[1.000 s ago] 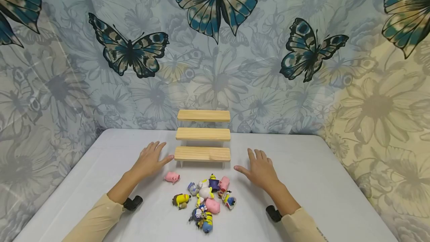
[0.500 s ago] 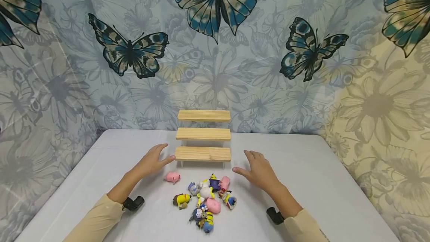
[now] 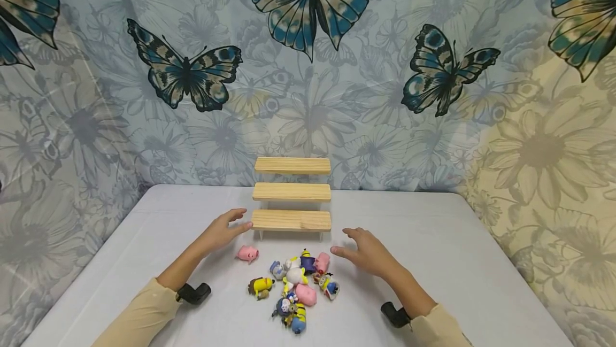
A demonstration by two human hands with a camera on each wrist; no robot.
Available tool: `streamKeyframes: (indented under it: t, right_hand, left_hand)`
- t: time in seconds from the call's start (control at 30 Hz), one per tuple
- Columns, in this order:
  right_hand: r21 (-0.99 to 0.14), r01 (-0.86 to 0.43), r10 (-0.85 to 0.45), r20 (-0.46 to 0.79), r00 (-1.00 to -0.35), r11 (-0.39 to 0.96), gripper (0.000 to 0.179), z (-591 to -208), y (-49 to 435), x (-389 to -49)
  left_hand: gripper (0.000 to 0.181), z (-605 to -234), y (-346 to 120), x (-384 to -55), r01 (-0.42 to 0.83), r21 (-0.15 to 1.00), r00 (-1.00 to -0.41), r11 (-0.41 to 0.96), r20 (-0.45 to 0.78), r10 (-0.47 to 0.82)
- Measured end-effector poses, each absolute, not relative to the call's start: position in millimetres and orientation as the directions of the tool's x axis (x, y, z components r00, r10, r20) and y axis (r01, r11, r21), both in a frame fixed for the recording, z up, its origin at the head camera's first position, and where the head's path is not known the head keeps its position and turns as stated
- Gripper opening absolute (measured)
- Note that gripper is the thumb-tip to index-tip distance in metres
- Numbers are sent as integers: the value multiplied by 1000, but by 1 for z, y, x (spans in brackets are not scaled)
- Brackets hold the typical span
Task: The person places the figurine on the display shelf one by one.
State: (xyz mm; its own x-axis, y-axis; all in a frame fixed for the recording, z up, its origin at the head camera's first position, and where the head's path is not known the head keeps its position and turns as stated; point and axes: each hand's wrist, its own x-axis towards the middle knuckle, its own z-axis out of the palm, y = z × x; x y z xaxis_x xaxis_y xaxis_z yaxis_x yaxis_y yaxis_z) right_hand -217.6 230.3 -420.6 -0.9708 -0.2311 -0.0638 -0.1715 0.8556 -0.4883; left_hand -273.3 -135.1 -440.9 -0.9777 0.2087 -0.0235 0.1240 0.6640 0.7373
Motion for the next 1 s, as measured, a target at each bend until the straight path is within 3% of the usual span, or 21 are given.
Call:
streamKeyframes:
  t: [0.53, 1.0]
  right_hand:
    - [-559, -229, -340, -101, -935, 797, 54, -421, 220, -206]
    - [-641, -316, -526, -161, -835, 699, 26, -431, 214, -201]
  left_hand:
    - [56, -441, -127, -277, 46, 820, -982, 570, -69, 178]
    - [47, -448, -118, -276, -80, 885, -989, 458, -128, 73]
